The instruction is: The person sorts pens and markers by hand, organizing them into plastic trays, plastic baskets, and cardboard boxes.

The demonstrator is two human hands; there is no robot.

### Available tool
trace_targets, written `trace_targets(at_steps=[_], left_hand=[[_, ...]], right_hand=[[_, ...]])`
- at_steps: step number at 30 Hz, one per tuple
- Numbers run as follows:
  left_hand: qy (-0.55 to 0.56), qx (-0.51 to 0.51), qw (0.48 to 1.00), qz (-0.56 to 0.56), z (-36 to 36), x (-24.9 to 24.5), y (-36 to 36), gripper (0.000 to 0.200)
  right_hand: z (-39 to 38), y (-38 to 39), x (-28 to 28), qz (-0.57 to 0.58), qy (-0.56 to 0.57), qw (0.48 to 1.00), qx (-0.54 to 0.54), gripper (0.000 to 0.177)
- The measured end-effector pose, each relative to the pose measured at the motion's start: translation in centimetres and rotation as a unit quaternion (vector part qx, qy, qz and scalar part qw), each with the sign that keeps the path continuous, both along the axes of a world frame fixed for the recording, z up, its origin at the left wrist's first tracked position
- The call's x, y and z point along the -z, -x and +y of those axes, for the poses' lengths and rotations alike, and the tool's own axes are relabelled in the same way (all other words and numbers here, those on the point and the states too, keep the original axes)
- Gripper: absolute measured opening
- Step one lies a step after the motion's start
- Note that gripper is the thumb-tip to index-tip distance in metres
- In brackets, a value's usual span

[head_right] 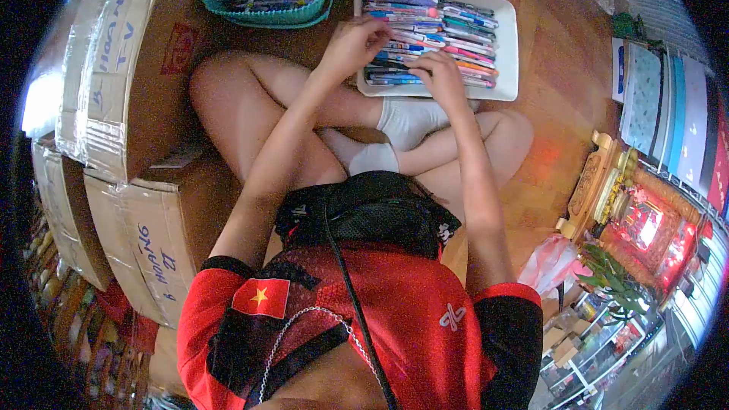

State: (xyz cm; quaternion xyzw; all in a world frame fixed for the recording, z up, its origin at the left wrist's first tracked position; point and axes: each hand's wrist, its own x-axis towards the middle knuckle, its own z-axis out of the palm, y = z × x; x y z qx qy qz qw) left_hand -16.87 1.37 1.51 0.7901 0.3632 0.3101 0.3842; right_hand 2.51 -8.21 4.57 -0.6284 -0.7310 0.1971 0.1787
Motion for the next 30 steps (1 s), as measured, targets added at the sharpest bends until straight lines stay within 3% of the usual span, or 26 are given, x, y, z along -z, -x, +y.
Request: trace_targets(at_steps=[5,9,14,18,20,23,24,25,30], left_hand=[[-0.137,0.095,0.977,0.129,-1.6,0.2,0.5,0.017],[-0.125,0.130,0.965,0.192,-1.7,0.0,0.1,0.021],[-0.119,0.130,0.965,0.194,-1.8,0.0,-0.2,0.020],[-0.107,0.124,0.975,0.151,-1.7,0.7,-0.4,0.019],[-0.068,0.150,0.972,0.169,-1.5,-0.5,0.0,0.026],[-0.127,0.063,0.990,0.023,-1.9,1.6,-0.7,0.023],[-0.134,0.022,0.990,-0.050,-1.9,1.8,-0.9,0.028],[-0.134,0.017,0.989,-0.053,-1.9,2.0,-1.2,0.027],[-0.118,0.052,0.991,-0.029,-1.7,1.5,-0.9,0.022]], right_hand=[[0.2,-0.5,-0.4,-0.020,0.022,0.999,-0.029,0.014],[1.4,-0.3,-1.2,0.025,0.008,1.000,0.001,0.014],[8.5,5.1,-8.4,0.098,-0.101,0.988,0.057,0.011],[14.9,11.3,-11.3,0.088,-0.148,0.983,-0.069,0.013],[17.7,13.5,-9.6,-0.009,-0.102,0.980,-0.172,0.024],[20.1,17.4,-6.6,-0.195,0.099,0.958,-0.188,0.037],[20.3,18.3,-6.0,-0.219,0.093,0.949,-0.207,0.034],[20.4,18.7,-5.7,-0.243,0.087,0.939,-0.226,0.032],[21.4,18.1,-4.3,-0.189,0.131,0.931,-0.283,0.031]])
